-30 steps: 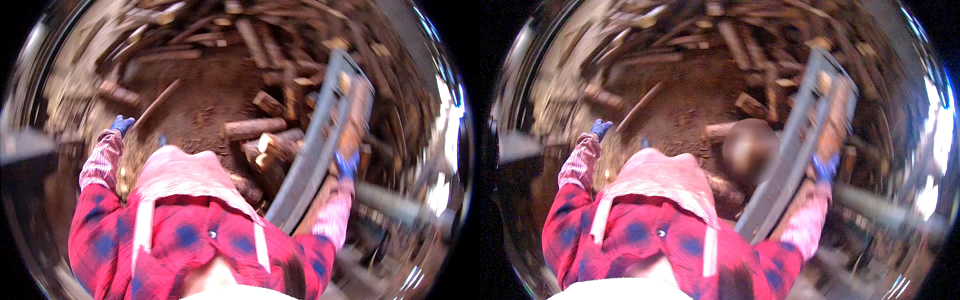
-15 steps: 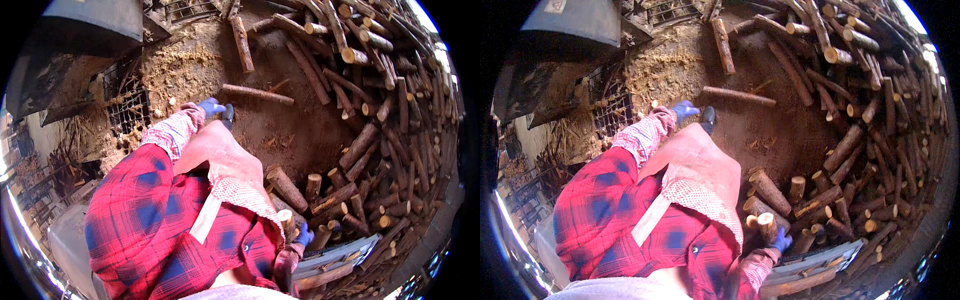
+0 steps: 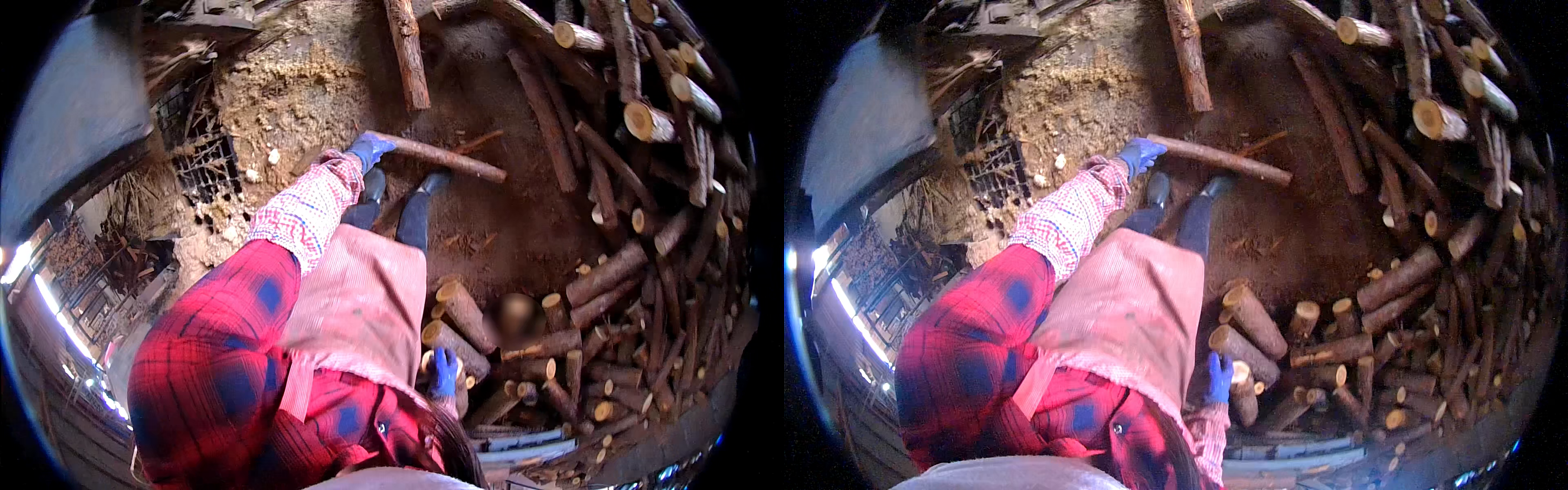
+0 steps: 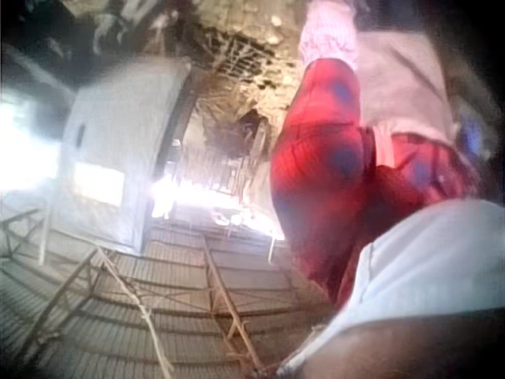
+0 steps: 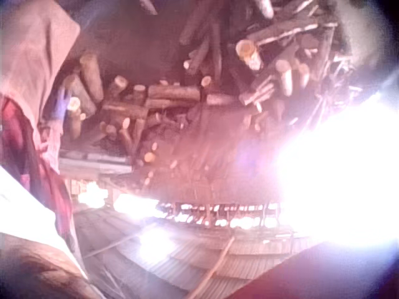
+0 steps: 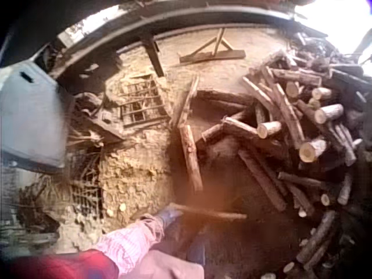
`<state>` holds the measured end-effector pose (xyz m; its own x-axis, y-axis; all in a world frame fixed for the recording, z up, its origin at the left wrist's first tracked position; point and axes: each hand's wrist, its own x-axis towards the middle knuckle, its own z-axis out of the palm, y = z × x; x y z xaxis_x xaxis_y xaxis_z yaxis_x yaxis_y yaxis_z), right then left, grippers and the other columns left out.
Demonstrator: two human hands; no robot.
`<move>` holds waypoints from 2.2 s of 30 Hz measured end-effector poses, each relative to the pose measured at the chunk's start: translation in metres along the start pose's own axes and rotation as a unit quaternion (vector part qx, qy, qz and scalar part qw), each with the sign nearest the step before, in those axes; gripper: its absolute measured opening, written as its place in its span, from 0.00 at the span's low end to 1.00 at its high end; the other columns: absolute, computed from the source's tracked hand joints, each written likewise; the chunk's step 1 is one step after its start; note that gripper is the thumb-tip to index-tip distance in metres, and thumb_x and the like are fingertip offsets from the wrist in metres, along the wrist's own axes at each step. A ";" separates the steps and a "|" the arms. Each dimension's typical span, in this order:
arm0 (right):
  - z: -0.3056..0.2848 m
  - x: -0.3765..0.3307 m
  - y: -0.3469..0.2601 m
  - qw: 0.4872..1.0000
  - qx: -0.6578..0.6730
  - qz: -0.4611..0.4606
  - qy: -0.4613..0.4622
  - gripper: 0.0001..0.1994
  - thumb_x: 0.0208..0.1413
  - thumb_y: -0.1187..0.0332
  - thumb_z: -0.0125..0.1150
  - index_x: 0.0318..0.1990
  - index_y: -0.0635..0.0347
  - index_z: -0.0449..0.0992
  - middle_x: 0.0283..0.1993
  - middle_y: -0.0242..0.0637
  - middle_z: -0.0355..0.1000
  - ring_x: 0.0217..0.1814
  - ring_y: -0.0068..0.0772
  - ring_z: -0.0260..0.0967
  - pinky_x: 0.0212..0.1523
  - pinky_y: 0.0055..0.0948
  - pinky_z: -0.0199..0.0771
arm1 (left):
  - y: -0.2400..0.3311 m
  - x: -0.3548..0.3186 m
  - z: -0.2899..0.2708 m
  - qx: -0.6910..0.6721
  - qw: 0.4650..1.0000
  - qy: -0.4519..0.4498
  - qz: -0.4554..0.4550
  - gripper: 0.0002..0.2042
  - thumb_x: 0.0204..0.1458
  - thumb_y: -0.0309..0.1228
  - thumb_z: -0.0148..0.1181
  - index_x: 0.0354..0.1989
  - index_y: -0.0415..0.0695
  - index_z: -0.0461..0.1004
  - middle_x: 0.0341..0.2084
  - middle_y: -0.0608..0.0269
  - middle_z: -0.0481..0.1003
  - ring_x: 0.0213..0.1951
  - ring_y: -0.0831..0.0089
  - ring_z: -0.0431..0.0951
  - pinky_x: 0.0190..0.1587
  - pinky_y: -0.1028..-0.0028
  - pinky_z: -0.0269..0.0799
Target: The person picks up logs from a large pile and feeds them into a wood chipper machine. They handle the logs one by one, positioning them into the machine's intake chute to be processed.
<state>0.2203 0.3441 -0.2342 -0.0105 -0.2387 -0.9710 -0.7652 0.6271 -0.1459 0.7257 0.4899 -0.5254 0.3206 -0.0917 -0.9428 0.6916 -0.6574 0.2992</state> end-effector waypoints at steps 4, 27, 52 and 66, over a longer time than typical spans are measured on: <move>-0.025 0.074 0.043 0.989 0.040 0.108 0.092 0.06 0.56 0.69 0.60 0.30 0.50 0.68 0.22 0.28 0.65 0.21 0.26 0.62 0.21 0.29 0.61 | 0.053 0.148 0.023 -0.032 0.991 0.054 -0.119 0.22 0.46 0.45 0.69 0.41 0.40 0.76 0.28 0.65 0.73 0.27 0.74 0.70 0.29 0.69 0.65; 0.078 0.121 0.052 0.936 0.326 0.008 0.136 0.33 0.58 0.69 0.60 0.68 0.59 0.51 0.66 0.40 0.57 0.60 0.32 0.62 0.53 0.29 0.69 | 0.143 -0.012 0.060 -0.246 0.925 -0.249 -0.147 0.29 0.47 0.47 0.64 0.49 0.35 0.70 0.37 0.47 0.77 0.37 0.55 0.79 0.46 0.55 0.76; -0.071 -0.256 0.190 0.653 0.399 -0.576 0.287 0.48 0.45 0.53 0.70 0.69 0.63 0.50 0.70 0.38 0.50 0.72 0.36 0.47 0.70 0.37 0.46 | -0.139 -0.604 0.366 0.055 0.761 -0.630 0.143 0.28 0.58 0.51 0.49 0.57 0.40 0.69 0.52 0.54 0.73 0.51 0.59 0.74 0.59 0.60 0.65; -0.280 -0.337 0.371 0.618 0.361 -0.549 0.431 0.31 0.50 0.67 0.69 0.61 0.61 0.63 0.54 0.38 0.70 0.50 0.30 0.70 0.49 0.27 0.72 | -0.215 -0.829 0.563 0.187 0.496 -0.705 0.470 0.25 0.55 0.43 0.60 0.54 0.37 0.69 0.45 0.63 0.74 0.48 0.76 0.70 0.53 0.74 0.66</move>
<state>-0.2399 0.4495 0.0919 -0.3162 -0.9263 0.2050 -0.1317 -0.1711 -0.9764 -0.0529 0.2858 0.1085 -0.5677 -0.7483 0.3432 0.4119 0.1028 0.9054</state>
